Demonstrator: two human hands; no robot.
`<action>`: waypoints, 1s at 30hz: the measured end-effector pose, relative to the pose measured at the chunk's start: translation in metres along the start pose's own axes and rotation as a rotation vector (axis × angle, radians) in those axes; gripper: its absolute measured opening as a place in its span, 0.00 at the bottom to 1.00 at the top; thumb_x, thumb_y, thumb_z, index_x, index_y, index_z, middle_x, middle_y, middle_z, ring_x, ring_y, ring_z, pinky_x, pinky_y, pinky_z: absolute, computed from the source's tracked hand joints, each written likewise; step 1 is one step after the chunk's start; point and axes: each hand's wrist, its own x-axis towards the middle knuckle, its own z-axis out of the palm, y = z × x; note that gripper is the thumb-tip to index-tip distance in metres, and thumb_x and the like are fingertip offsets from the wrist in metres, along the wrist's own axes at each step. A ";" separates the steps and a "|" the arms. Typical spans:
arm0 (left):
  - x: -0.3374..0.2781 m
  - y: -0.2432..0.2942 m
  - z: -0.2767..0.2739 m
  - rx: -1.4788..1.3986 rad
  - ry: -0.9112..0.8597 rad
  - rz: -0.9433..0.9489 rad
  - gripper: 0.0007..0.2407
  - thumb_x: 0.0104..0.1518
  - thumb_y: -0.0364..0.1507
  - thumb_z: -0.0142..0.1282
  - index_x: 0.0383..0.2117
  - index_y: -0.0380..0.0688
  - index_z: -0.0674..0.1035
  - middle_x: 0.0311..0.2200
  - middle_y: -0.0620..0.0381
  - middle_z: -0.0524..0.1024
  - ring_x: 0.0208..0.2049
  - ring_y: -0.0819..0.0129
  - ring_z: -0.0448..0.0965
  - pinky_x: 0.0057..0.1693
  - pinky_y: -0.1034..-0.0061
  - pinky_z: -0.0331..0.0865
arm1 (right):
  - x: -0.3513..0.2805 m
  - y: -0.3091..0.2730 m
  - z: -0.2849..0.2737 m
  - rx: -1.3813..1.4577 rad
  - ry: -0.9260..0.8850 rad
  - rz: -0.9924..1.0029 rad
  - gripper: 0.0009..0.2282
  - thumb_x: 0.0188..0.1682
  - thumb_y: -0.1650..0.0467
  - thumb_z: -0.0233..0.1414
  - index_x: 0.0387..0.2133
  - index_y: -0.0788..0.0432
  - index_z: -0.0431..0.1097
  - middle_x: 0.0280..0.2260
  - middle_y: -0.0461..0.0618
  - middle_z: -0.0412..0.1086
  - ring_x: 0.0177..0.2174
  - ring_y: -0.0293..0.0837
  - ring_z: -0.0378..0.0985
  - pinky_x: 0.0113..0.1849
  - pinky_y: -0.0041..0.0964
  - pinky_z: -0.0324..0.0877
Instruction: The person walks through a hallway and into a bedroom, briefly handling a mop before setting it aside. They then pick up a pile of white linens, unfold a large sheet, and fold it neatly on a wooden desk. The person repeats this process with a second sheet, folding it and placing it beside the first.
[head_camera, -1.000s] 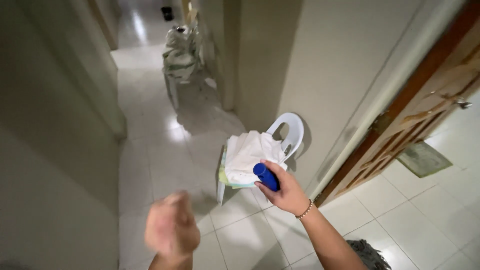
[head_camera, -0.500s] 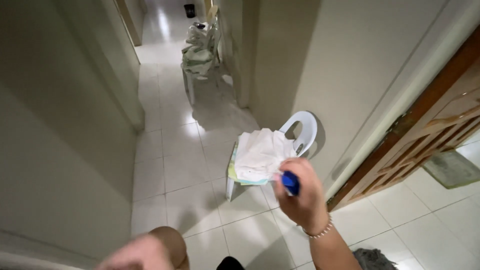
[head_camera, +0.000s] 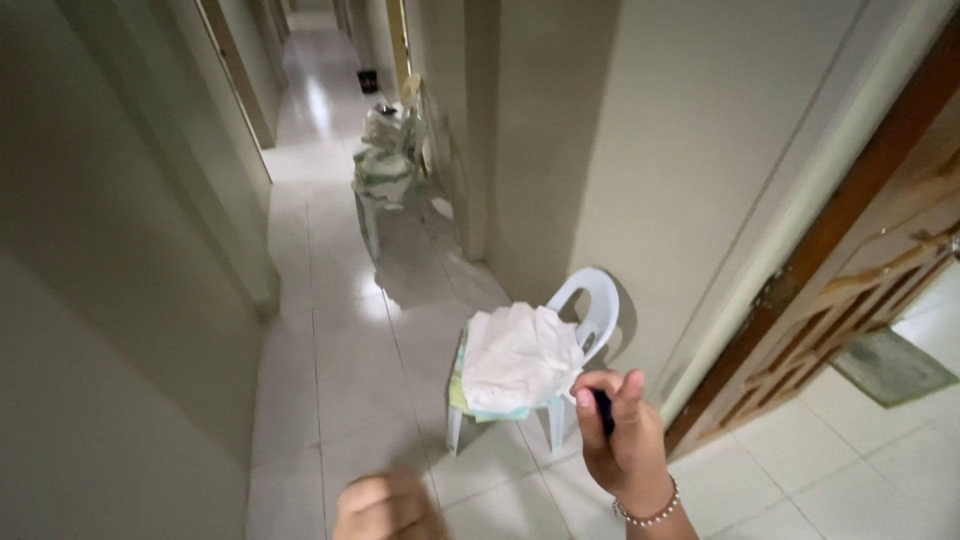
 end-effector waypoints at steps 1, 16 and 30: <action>0.020 -0.012 0.017 0.034 -0.004 0.035 0.20 0.61 0.31 0.56 0.09 0.49 0.66 0.14 0.65 0.68 0.16 0.79 0.71 0.34 0.80 0.77 | -0.002 -0.002 0.001 0.006 -0.007 -0.042 0.39 0.57 0.79 0.48 0.73 0.50 0.24 0.33 0.48 0.74 0.28 0.43 0.76 0.34 0.33 0.73; 0.140 0.030 0.103 0.409 -0.145 0.090 0.37 0.58 0.15 0.49 0.71 0.38 0.39 0.14 0.64 0.59 0.15 0.75 0.58 0.27 0.78 0.56 | 0.021 -0.016 0.018 0.526 -0.313 0.511 0.46 0.48 0.77 0.54 0.69 0.62 0.20 0.23 0.42 0.70 0.25 0.33 0.68 0.33 0.23 0.67; 0.183 0.082 0.081 0.294 -0.163 -0.655 0.40 0.52 0.15 0.52 0.71 0.31 0.41 0.15 0.63 0.66 0.16 0.81 0.62 0.27 0.83 0.60 | 0.020 -0.008 0.052 0.388 -0.375 0.571 0.40 0.43 0.73 0.63 0.69 0.60 0.48 0.17 0.42 0.54 0.20 0.33 0.55 0.25 0.26 0.59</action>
